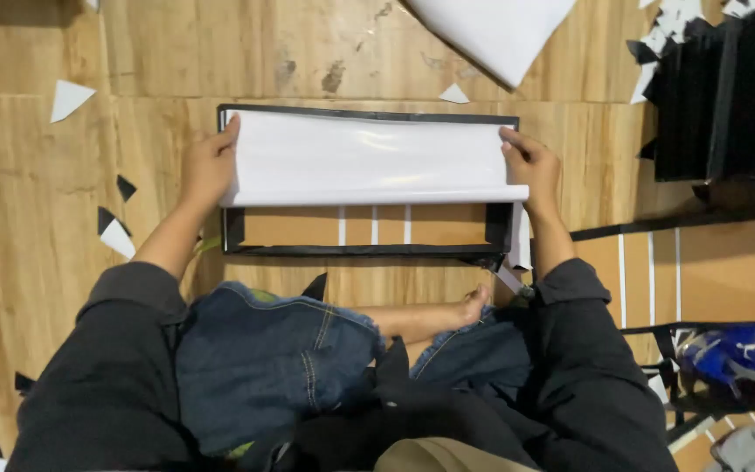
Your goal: The person sits on the floor and assembles picture frames by placing white paper sheets into black frames. They smooth the paper with their hands and wipe the surface with a grey cloth, repeating the process for multiple frames.
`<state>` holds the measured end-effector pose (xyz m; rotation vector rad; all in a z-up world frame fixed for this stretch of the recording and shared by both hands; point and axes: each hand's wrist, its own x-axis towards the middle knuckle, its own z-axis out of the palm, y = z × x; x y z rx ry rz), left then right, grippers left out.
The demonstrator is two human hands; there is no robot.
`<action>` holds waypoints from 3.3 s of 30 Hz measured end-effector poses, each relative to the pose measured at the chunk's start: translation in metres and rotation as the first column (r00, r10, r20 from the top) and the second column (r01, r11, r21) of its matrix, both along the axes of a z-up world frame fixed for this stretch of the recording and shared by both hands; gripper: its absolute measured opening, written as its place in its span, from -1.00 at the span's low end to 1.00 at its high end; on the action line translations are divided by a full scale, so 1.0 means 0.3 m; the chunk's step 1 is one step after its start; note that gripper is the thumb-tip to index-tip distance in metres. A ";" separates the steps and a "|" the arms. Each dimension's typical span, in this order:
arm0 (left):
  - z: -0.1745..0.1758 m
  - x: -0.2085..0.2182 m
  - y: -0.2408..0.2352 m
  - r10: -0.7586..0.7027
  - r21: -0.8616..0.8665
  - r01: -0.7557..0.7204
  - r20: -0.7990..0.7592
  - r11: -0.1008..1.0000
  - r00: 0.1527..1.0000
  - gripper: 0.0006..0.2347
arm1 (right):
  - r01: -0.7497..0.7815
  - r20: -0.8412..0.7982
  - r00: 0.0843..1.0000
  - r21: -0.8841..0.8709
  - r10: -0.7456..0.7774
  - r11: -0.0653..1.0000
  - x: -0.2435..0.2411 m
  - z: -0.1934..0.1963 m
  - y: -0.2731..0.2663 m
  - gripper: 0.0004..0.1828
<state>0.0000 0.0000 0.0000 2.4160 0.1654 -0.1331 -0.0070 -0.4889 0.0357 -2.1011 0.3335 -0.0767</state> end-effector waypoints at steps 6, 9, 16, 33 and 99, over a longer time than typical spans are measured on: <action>0.042 -0.018 -0.013 0.016 -0.030 -0.016 0.000 0.999 1.000 -0.66 | -0.013 0.038 0.999 0.021 0.012 1.000 0.001 0.007 0.003 -0.76; 0.040 -0.006 -0.010 0.031 -0.020 -0.031 -0.006 0.999 0.999 -0.64 | 0.003 0.047 0.999 -0.007 -0.003 1.000 0.012 0.000 0.007 -0.77; -0.032 0.006 0.018 0.009 -0.009 -0.009 0.038 1.000 0.999 -0.63 | -0.011 0.020 1.000 0.007 0.011 1.000 0.028 -0.048 -0.028 -0.77; 0.129 0.000 -0.072 -0.221 0.576 0.127 0.095 0.807 0.971 -0.62 | -0.083 -0.142 0.988 -0.140 0.063 0.987 0.038 -0.018 -0.043 -0.78; -0.003 -0.279 0.111 -0.835 0.480 0.780 -0.156 0.403 0.528 -0.42 | -0.004 -0.673 0.427 -0.669 -0.604 0.743 -0.815 0.399 -0.722 0.00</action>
